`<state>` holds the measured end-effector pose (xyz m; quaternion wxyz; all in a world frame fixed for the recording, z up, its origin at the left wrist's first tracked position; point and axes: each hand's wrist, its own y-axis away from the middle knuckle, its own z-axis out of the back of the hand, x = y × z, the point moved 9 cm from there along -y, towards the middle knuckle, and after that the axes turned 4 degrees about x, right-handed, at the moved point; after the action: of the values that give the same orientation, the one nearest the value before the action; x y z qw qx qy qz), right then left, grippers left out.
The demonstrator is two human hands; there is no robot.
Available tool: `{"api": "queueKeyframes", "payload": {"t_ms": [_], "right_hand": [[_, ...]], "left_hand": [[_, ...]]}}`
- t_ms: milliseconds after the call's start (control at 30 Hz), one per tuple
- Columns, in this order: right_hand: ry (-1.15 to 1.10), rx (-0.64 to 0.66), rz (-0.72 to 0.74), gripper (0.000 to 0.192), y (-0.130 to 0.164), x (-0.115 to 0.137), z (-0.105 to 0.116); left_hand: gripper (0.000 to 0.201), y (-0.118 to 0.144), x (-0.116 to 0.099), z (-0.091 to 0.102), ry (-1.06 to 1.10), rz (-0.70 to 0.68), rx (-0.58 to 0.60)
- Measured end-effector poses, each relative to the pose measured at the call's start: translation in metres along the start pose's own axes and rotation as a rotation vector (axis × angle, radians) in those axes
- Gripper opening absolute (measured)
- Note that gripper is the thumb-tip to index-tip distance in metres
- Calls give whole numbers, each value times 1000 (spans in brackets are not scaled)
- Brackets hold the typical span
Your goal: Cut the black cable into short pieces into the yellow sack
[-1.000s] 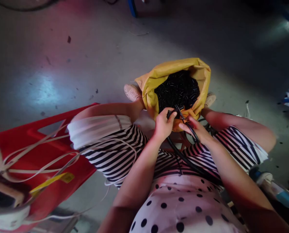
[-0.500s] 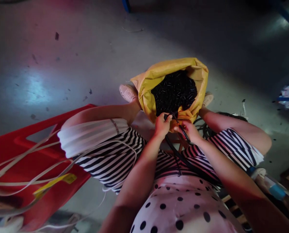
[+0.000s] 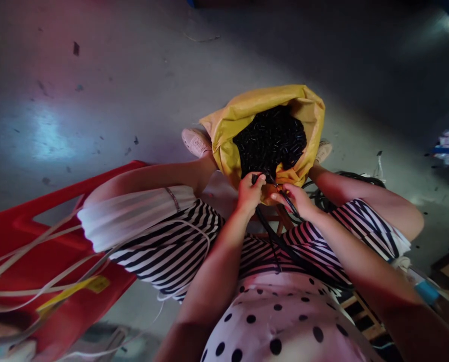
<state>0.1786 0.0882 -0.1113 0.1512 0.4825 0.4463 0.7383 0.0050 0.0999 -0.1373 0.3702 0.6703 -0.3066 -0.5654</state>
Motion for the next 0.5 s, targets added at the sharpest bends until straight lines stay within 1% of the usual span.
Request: {"api": "queueKeyframes", "payload": {"t_ms": [100,167,233,367,433,500], "right_hand": [[28,23,0,71,2,7,13],[16,61,18,68,2,12,15],[-4,65,45,68,1,15,15],[-2,-12,87,72,-2,10,9],[0,-49,109,73,-5,4,7],[-11,-112,97,72,-12,-6,13]], "left_hand": [[12,4,-8,-8,-52,-34,95],[14,7,-11,-12,-79,-33,151],[16,10,-12,-14,-67,-24,167],[23,10,-12,-10,18,-12,129],[33,7,-11,-3,38,-14,60],[45,5,-8,5,32,-20,-25]]}}
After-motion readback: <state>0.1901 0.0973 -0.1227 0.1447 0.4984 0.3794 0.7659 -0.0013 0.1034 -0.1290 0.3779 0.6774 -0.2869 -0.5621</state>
